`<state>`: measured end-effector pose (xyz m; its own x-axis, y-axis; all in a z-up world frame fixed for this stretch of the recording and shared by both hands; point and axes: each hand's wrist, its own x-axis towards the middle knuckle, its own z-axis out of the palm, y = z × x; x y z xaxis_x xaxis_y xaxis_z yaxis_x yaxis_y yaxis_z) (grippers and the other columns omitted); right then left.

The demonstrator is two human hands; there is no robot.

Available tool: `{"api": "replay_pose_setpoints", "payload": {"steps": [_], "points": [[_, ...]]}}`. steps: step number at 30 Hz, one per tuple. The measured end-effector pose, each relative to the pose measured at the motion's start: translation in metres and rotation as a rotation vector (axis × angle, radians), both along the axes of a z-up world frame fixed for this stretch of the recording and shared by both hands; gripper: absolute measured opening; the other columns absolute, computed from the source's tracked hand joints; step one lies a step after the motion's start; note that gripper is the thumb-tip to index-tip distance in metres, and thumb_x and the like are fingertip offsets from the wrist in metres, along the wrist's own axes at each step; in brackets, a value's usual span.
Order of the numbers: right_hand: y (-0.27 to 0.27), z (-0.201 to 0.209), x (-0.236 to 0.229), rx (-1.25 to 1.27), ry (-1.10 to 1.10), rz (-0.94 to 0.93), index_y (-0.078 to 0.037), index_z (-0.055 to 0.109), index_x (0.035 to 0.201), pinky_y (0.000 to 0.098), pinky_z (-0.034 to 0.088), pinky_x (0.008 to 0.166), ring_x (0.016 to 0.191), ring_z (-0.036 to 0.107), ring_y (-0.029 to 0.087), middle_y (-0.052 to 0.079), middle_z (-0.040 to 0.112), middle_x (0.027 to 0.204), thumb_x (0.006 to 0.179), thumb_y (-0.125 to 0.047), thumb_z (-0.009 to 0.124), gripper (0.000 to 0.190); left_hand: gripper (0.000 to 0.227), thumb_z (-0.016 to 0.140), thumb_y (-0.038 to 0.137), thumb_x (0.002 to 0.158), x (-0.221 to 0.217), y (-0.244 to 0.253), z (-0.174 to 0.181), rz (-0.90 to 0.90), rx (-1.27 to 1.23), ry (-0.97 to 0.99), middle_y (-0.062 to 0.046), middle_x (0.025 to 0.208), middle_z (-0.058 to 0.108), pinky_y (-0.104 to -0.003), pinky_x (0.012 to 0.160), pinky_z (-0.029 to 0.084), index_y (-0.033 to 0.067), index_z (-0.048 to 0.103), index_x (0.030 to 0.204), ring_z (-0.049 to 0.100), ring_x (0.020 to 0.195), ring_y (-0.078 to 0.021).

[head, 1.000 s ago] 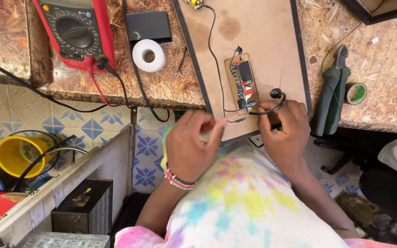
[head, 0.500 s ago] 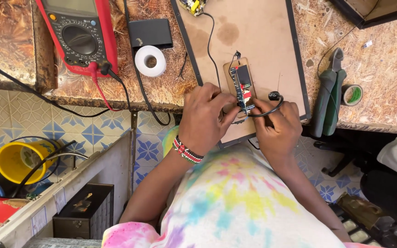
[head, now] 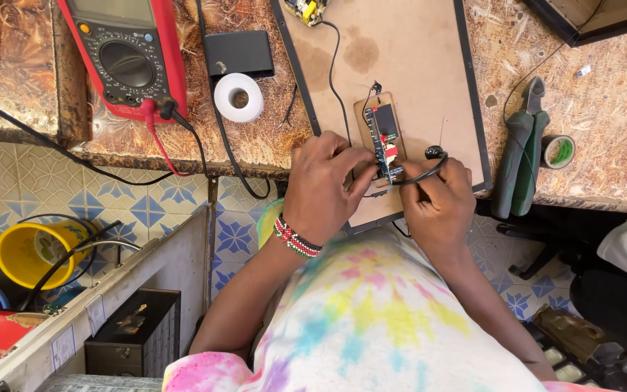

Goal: The person assembles an electronic circuit on a wooden board, connecting wires to a circuit board and a small motor. They then pick up a container of electronic components and use a screwdriver to search through the contents.

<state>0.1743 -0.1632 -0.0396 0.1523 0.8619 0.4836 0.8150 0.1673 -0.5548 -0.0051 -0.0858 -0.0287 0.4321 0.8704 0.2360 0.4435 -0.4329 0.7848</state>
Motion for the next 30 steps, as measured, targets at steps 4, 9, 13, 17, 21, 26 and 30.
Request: {"api": "replay_pose_setpoints", "payload": {"steps": [4,9,13,17,21,26,30], "points": [[-0.001,-0.003,-0.001,0.015,-0.034,-0.026,-0.009,0.083,0.101,0.0383,0.047,0.075,0.078,0.063,0.032,0.008,0.063,0.087,0.094,0.004,0.078,0.015,0.011,0.079,0.019,0.087,0.001,-0.001,0.002,0.01,0.012,0.01,-0.001,0.085,0.049,-0.038,0.069,0.039,0.0146,0.076,0.096,0.056,0.075,-0.026],[-0.001,-0.003,-0.003,0.0,0.009,-0.024,-0.01,0.083,0.101,0.037,0.045,0.076,0.08,0.064,0.03,0.007,0.065,0.087,0.094,0.003,0.079,0.015,0.01,0.08,0.018,0.084,0.005,-0.003,0.004,0.038,0.006,0.019,-0.001,0.083,0.048,-0.038,0.07,0.038,0.0148,0.075,0.093,0.055,0.074,-0.0248],[0.0,-0.006,-0.002,0.007,0.014,-0.056,-0.009,0.082,0.104,0.0375,0.045,0.076,0.079,0.064,0.031,0.007,0.065,0.087,0.093,-0.001,0.082,0.013,0.015,0.08,0.019,0.082,0.004,-0.002,0.005,0.019,-0.004,0.049,-0.002,0.085,0.048,-0.039,0.071,0.039,0.0158,0.075,0.096,0.056,0.076,-0.0266],[0.002,-0.011,-0.002,0.016,0.001,-0.053,-0.01,0.082,0.099,0.0362,0.044,0.077,0.08,0.064,0.031,0.006,0.065,0.087,0.094,-0.004,0.082,0.008,0.015,0.079,0.02,0.083,0.004,-0.001,0.004,0.009,0.019,0.076,-0.003,0.086,0.049,-0.039,0.071,0.04,0.0164,0.075,0.097,0.057,0.076,-0.0271],[0.0,-0.013,-0.002,0.017,-0.059,-0.052,-0.01,0.082,0.098,0.0356,0.044,0.076,0.08,0.064,0.029,0.005,0.064,0.089,0.095,-0.004,0.08,0.007,0.009,0.076,0.02,0.087,0.004,0.002,0.001,-0.026,0.046,0.095,-0.002,0.084,0.051,-0.038,0.069,0.041,0.0166,0.075,0.096,0.058,0.074,-0.0259],[0.0,-0.018,-0.004,0.033,-0.113,-0.101,-0.012,0.082,0.098,0.0338,0.052,0.07,0.072,0.065,0.025,0.004,0.065,0.086,0.086,0.0,0.083,0.017,0.007,0.076,0.025,0.086,0.008,-0.001,-0.002,0.024,0.112,0.166,0.0,0.079,0.055,-0.037,0.068,0.045,0.0191,0.076,0.09,0.063,0.07,-0.0237],[0.004,-0.005,0.0,0.015,-0.029,-0.064,-0.011,0.083,0.097,0.0374,0.053,0.065,0.071,0.066,0.031,0.007,0.067,0.085,0.086,-0.001,0.085,0.016,0.008,0.077,0.025,0.085,0.01,-0.003,-0.005,0.048,0.148,0.183,0.001,0.079,0.056,-0.037,0.066,0.046,0.019,0.077,0.09,0.063,0.067,-0.0232]]}}
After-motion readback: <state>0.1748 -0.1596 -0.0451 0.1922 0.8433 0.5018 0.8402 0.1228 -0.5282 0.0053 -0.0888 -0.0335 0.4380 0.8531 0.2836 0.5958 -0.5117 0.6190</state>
